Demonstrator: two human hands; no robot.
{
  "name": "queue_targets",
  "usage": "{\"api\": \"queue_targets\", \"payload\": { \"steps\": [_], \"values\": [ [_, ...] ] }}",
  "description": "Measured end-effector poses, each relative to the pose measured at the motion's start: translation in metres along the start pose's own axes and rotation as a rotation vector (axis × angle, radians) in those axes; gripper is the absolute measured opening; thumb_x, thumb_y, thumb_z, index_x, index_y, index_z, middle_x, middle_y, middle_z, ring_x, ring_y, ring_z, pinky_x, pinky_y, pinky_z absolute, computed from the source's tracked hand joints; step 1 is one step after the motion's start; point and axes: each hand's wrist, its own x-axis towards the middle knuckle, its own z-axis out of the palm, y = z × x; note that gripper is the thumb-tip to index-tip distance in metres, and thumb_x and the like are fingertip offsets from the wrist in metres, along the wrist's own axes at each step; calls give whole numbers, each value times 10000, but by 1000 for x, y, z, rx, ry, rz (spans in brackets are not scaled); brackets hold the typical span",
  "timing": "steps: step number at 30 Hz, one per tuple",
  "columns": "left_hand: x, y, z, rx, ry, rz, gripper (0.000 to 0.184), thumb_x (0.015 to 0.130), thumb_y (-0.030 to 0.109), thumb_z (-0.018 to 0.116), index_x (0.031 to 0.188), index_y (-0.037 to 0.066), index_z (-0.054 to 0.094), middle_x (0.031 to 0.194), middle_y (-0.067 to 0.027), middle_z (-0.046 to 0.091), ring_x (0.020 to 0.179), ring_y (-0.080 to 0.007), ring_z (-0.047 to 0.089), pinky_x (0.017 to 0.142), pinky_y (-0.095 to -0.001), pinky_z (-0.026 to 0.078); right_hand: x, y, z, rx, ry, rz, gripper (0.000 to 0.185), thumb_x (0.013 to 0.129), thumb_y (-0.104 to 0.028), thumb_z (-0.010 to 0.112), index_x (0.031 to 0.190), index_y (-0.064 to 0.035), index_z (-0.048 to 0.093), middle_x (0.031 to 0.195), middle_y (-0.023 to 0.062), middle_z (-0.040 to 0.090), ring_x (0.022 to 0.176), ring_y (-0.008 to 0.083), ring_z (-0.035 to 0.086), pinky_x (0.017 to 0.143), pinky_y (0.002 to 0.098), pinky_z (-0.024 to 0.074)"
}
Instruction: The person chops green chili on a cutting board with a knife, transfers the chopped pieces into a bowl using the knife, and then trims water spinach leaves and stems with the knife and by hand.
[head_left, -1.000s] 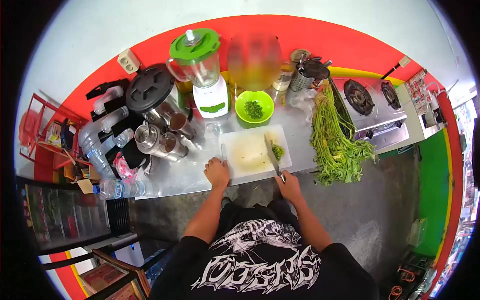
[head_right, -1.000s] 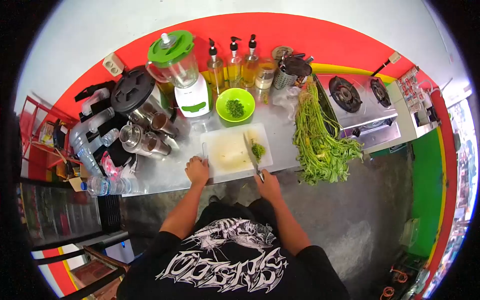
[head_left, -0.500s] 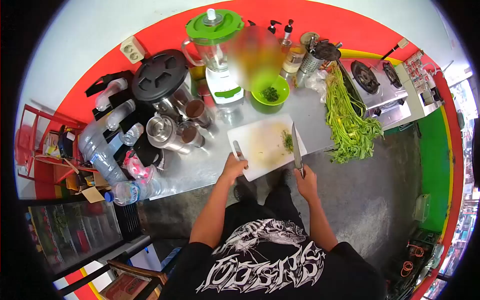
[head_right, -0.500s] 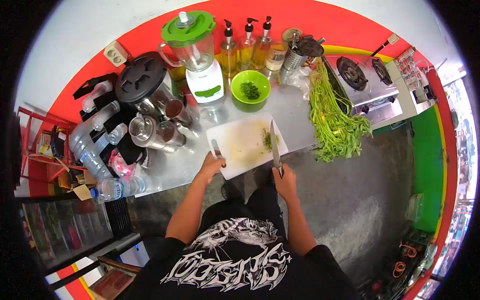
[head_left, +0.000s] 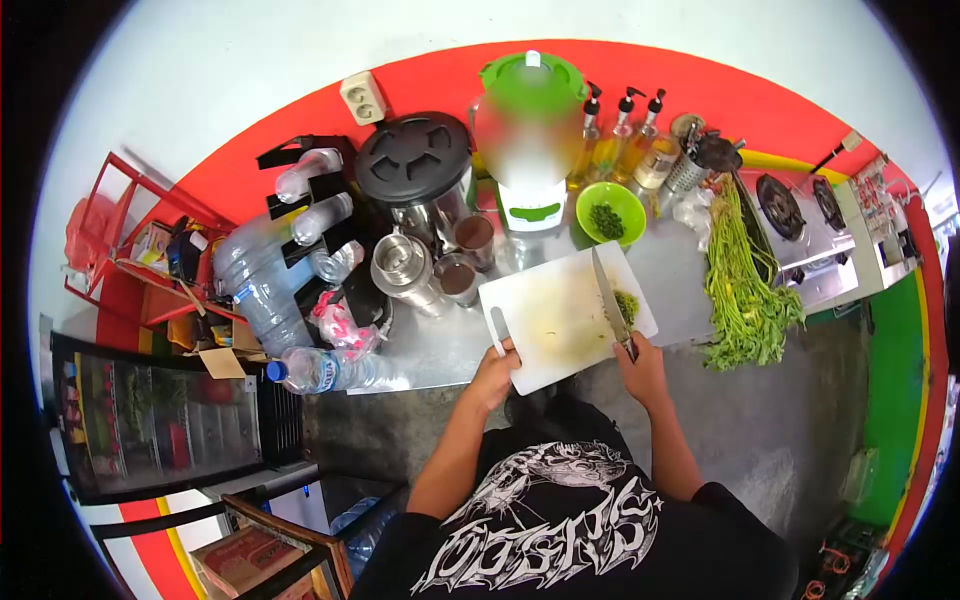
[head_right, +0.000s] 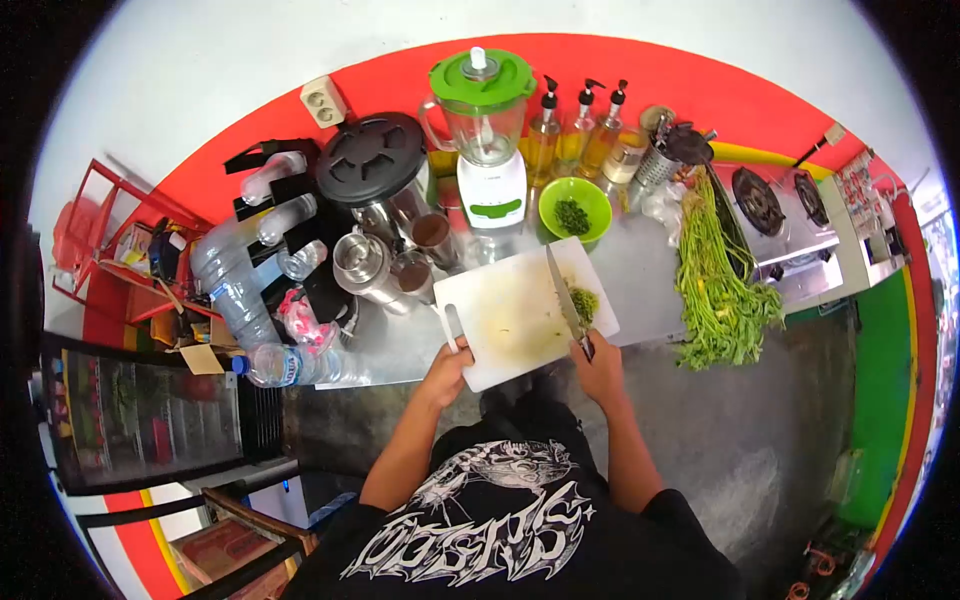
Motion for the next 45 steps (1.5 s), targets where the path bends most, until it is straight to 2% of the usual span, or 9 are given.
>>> {"api": "queue_targets", "payload": {
  "steps": [6, 8, 9, 11, 22, 32, 38, 41, 45],
  "values": [
    [7, 28, 25, -113, -7, 36, 620, 751, -47, 460, 1364, -2, 542, 1179, -98, 671, 1060, -209, 655, 928, -335, 527, 35, -21, -22, 15, -34, -44, 273, 907, -214, 687, 868, 25, 561, 603, 174, 514, 516, 269, 481, 541, 406, 388],
    [16, 29, 32, -87, -4, 66, 647, 742, -53, 455, 1383, -7, 524, 1201, -106, 665, 1049, -217, 663, 929, -335, 534, 43, -23, -30, 25, -57, -66, 227, 894, -167, 706, 936, 28, 597, 598, 101, 508, 527, 145, 426, 522, 356, 371],
    [20, 29, 35, -92, -6, 70, 647, 742, -53, 455, 1383, -7, 524, 1201, -106, 665, 1049, -217, 663, 929, -335, 534, 46, -23, -34, 21, -57, -70, 227, 894, -167, 706, 936, 28, 597, 598, 101, 508, 527, 145, 426, 522, 356, 371],
    [29, 27, 43, -120, -2, 101, 669, 733, -62, 458, 1397, -9, 510, 1210, -114, 665, 1044, -225, 670, 941, -334, 534, 54, -18, -43, 64, -110, -76, 253, 894, -201, 699, 975, 25, 619, 631, 161, 546, 539, 260, 503, 553, 384, 414],
    [66, 11, 110, -176, 224, 117, 686, 706, -40, 452, 1387, -12, 522, 1228, -121, 660, 1085, -218, 655, 951, -334, 521, 156, 36, -107, -29, -318, -168, 254, 861, -177, 698, 1021, 16, 656, 689, 183, 612, 578, 292, 589, 593, 393, 461],
    [78, -4, 168, -198, 399, 343, 707, 666, -38, 446, 1370, -35, 511, 1210, -127, 650, 1113, -238, 635, 999, -347, 497, 221, 66, -139, 28, -376, -266, 224, 869, -159, 698, 1021, 4, 665, 719, 168, 617, 595, 277, 572, 609, 375, 456],
    [63, 3, 195, -210, 558, 422, 653, 699, -69, 429, 1346, -54, 514, 1216, -147, 638, 1102, -226, 622, 968, -313, 481, 240, 95, -138, -32, -303, -350, 220, 912, -154, 668, 1085, -18, 650, 847, 191, 655, 731, 346, 643, 669, 401, 485],
    [55, 5, 202, -208, 612, 445, 660, 697, -71, 427, 1352, -50, 508, 1229, -154, 633, 1129, -237, 618, 986, -332, 483, 250, 102, -136, -14, -308, -218, 244, 922, -136, 656, 1138, -25, 640, 902, 204, 668, 812, 392, 655, 709, 425, 497],
    [43, -5, 200, -176, 676, 446, 668, 698, -70, 423, 1361, -46, 503, 1255, -152, 621, 1168, -251, 600, 1035, -359, 459, 255, 120, -130, 86, -265, -372, 255, 917, -135, 669, 1146, -24, 658, 922, 194, 686, 830, 392, 662, 743, 415, 515]
  ]
}}
